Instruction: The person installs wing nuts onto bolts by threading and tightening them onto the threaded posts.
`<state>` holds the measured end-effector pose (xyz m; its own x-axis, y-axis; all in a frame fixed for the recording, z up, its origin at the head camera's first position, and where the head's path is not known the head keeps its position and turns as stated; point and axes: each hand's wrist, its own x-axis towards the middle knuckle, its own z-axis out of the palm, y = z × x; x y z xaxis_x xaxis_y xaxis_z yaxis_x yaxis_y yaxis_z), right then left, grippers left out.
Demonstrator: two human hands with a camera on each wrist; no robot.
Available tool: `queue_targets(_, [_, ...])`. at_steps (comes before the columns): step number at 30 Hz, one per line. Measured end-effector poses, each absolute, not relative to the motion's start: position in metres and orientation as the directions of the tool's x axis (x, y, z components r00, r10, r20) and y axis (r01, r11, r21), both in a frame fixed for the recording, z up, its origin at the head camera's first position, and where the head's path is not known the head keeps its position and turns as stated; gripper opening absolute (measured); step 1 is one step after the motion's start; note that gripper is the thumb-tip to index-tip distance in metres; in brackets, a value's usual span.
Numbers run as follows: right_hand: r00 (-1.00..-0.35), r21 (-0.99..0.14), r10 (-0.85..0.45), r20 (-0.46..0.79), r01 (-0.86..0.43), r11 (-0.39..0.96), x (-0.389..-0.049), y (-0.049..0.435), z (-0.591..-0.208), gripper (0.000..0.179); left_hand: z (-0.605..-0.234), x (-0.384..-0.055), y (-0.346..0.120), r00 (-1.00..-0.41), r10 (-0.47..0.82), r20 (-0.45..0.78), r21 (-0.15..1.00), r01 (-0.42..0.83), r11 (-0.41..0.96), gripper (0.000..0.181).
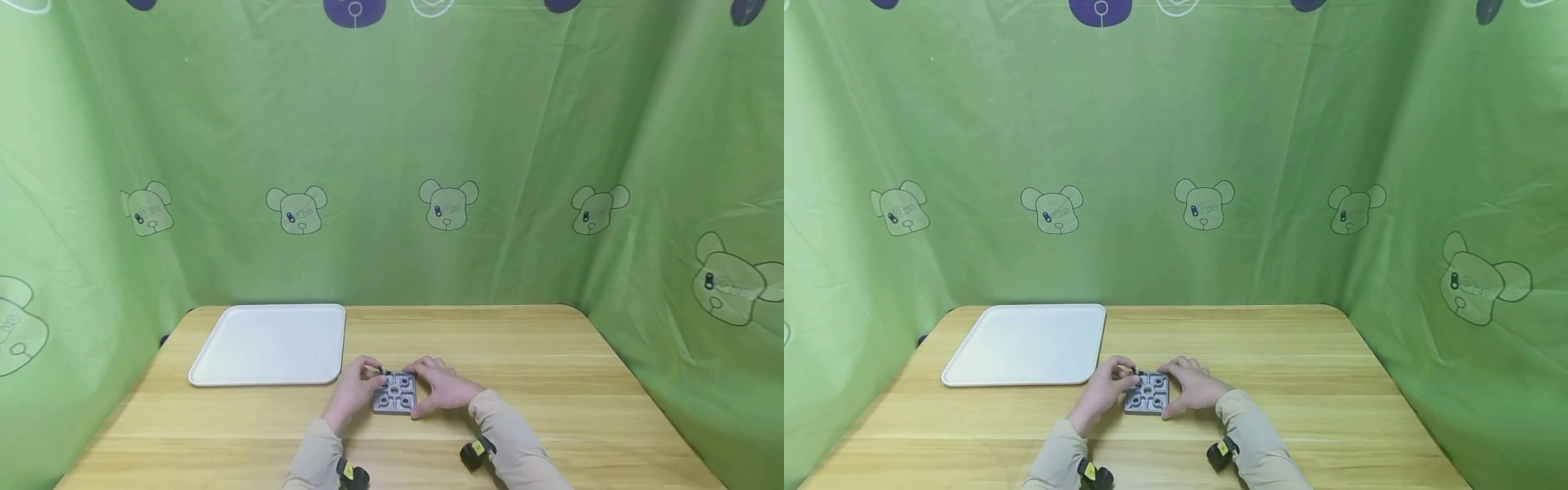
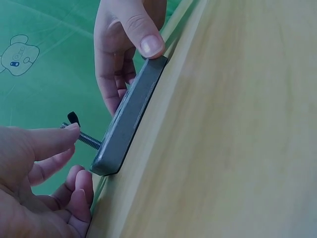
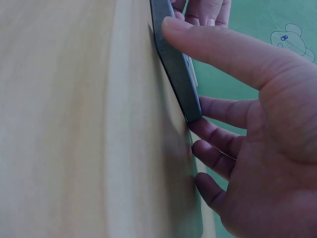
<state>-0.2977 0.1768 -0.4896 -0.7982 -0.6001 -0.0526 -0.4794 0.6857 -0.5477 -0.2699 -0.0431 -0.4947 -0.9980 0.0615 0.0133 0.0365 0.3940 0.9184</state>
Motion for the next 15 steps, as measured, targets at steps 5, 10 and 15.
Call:
queue_targets(5, [-0.801,-0.552,-0.597,-0.055,-0.474,0.687,-0.2973,0.176,-0.4891,0.088,-0.4948,-0.269,-0.0441,-0.999,0.049,0.005,0.922,0.023,0.387,0.021])
queue_targets(10, [-0.802,-0.552,-0.595,-0.058,-0.47,0.688,-0.2975,0.1758,-0.4894,0.088,-0.4959,-0.2694,-0.0444,-0.998,0.06,0.009,0.916,0.032,0.401,0.019])
queue_targets(15, [-0.799,-0.555,-0.599,-0.057,-0.473,0.684,-0.2977,0.1762,-0.4893,0.088,-0.4967,-0.2701,-0.0441,-0.997,0.071,0.021,0.915,0.047,0.4,0.02])
